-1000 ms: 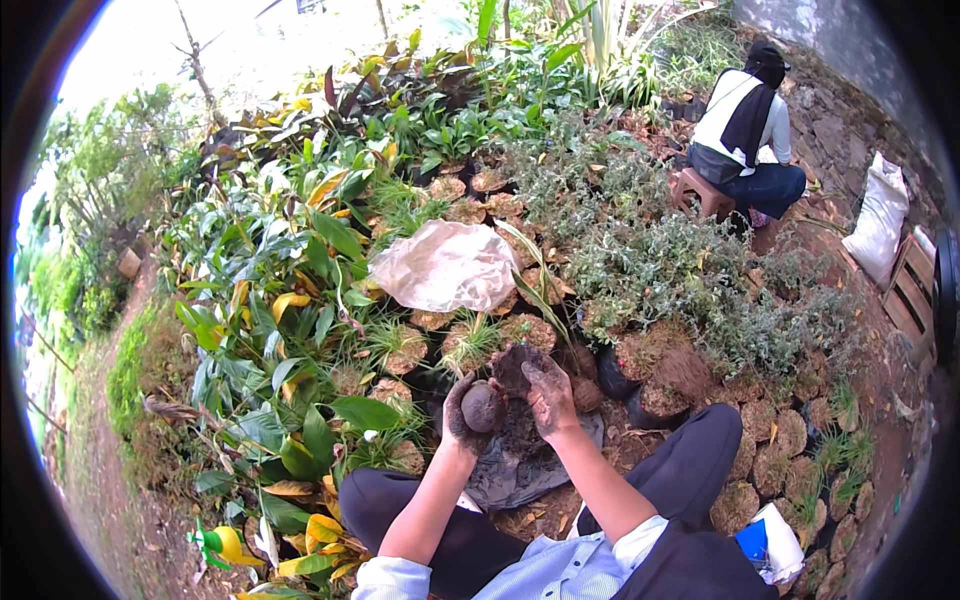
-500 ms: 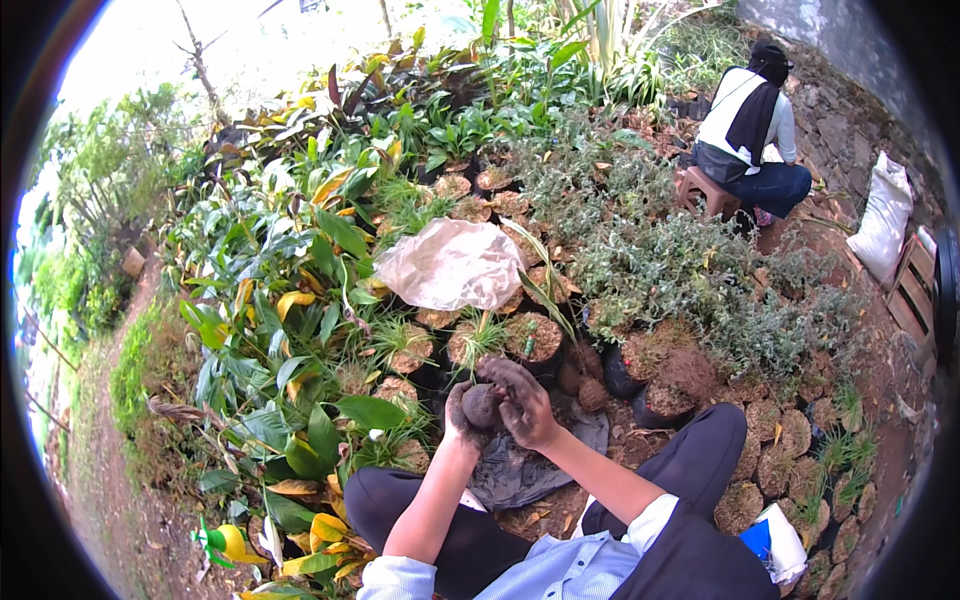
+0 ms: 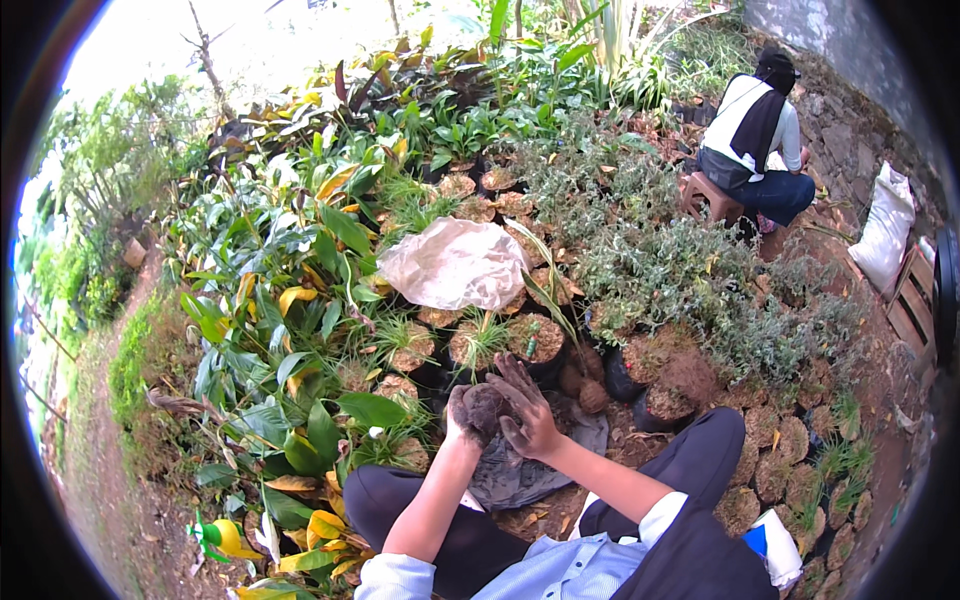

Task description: The person sits on the ground and repeatedly packs soil around the base of small potted plants using both hands. They handle multiple plants one at a time, pressing and shaping the soil to secure each plant in its pot.

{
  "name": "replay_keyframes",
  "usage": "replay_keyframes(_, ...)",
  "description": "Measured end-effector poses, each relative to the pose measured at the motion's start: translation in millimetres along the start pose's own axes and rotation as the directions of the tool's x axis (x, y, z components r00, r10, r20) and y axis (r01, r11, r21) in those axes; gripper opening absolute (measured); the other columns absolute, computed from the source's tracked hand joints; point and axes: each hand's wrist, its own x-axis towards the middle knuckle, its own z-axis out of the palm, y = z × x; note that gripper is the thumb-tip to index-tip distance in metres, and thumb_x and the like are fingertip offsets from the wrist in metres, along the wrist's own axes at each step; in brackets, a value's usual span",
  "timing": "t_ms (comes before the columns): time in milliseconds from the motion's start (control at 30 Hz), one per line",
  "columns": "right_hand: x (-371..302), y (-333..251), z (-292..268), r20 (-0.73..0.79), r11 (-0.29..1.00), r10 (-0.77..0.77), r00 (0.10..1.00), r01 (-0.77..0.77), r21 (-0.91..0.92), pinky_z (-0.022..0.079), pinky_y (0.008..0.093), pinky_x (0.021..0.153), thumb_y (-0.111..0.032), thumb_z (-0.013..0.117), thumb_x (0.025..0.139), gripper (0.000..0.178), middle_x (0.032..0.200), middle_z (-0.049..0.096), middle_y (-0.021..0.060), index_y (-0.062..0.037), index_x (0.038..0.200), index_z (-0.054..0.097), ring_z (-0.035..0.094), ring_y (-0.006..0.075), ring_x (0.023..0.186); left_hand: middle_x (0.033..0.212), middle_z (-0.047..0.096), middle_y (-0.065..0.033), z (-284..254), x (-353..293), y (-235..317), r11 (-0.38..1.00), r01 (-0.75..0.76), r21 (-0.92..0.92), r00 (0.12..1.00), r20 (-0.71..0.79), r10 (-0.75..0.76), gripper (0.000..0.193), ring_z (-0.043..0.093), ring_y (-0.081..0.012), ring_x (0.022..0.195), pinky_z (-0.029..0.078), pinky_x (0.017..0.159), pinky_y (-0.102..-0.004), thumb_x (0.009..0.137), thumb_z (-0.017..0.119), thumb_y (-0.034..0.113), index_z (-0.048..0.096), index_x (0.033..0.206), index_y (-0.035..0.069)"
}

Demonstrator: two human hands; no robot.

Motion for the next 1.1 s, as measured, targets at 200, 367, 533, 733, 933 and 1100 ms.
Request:
replay_keyframes(200,1.7,0.1,36.0,-0.035,0.977,-0.104,0.994,0.096,-0.190,0.044,0.0414,0.093,-0.014,0.061,0.077,0.023,0.106,0.061,0.0093,-0.0072,0.100,0.062,0.057,0.0280,0.102,0.088,0.058,-0.0068,24.5,-13.3,32.2,0.602,0.212,-0.770,0.954,0.028,-0.300,0.024,0.056,-0.0211,0.081,0.047,0.075,-0.0317,0.090,0.045,0.032,0.054,0.090,0.009)
replay_keyframes(367,6.3,0.9,32.9,-0.054,0.966,-0.168,0.984,0.154,-0.209,0.046,0.0419,0.091,-0.014,0.061,0.077,0.022,0.101,0.062,0.0087,-0.0067,0.097,0.063,0.060,0.0270,0.096,0.081,0.057,-0.0047,35.1,-7.9,40.9,0.364,0.285,-0.887,0.951,0.215,-0.221,0.022,0.056,-0.0188,0.076,0.047,0.071,-0.0299,0.089,0.044,0.028,0.053,0.083,0.009)
replay_keyframes(533,10.6,-4.9,22.0,-0.133,0.957,-0.205,0.970,0.171,-0.234,0.048,0.0429,0.088,-0.013,0.061,0.076,0.020,0.100,0.062,0.0090,-0.0063,0.095,0.064,0.061,0.0271,0.092,0.078,0.056,-0.0025,42.5,-6.8,43.1,0.110,0.285,-0.952,0.921,0.241,-0.306,0.020,0.056,-0.0165,0.072,0.048,0.067,-0.0278,0.090,0.041,0.023,0.054,0.085,0.008)
replay_keyframes(733,-6.5,18.9,37.4,-0.129,0.933,-0.296,0.946,0.258,-0.252,0.050,0.0380,0.083,-0.013,0.062,0.073,0.021,0.100,0.063,0.0083,-0.0067,0.093,0.063,0.061,0.0268,0.090,0.079,0.056,-0.0014,15.5,-4.6,22.5,0.692,0.305,-0.654,0.935,0.069,-0.347,0.021,0.056,-0.0156,0.071,0.048,0.065,-0.0268,0.092,0.038,0.021,0.055,0.087,0.009)
replay_keyframes(933,5.5,18.2,43.2,-0.152,0.964,-0.231,0.961,0.206,-0.167,0.050,0.0380,0.077,-0.010,0.060,0.076,0.016,0.094,0.063,0.0088,-0.0053,0.091,0.064,0.062,0.0266,0.085,0.091,0.058,-0.0059,31.6,-4.8,41.1,0.536,0.365,-0.761,0.928,0.347,-0.138,0.026,0.057,-0.0193,0.086,0.047,0.080,-0.0315,0.092,0.043,0.029,0.055,0.094,0.006)
replay_keyframes(1100,12.9,4.9,44.0,-0.398,0.911,0.351,0.848,-0.210,0.356,0.041,0.0365,0.092,-0.019,0.049,0.090,0.023,0.105,0.059,0.0151,-0.0022,0.102,0.061,0.055,0.0270,0.103,0.119,0.053,-0.0146,84.2,-6.0,74.0,0.836,0.125,-0.535,0.974,-0.092,-0.205,0.048,0.053,-0.0271,0.109,0.040,0.098,-0.0359,0.090,0.043,0.041,0.049,0.116,0.001)
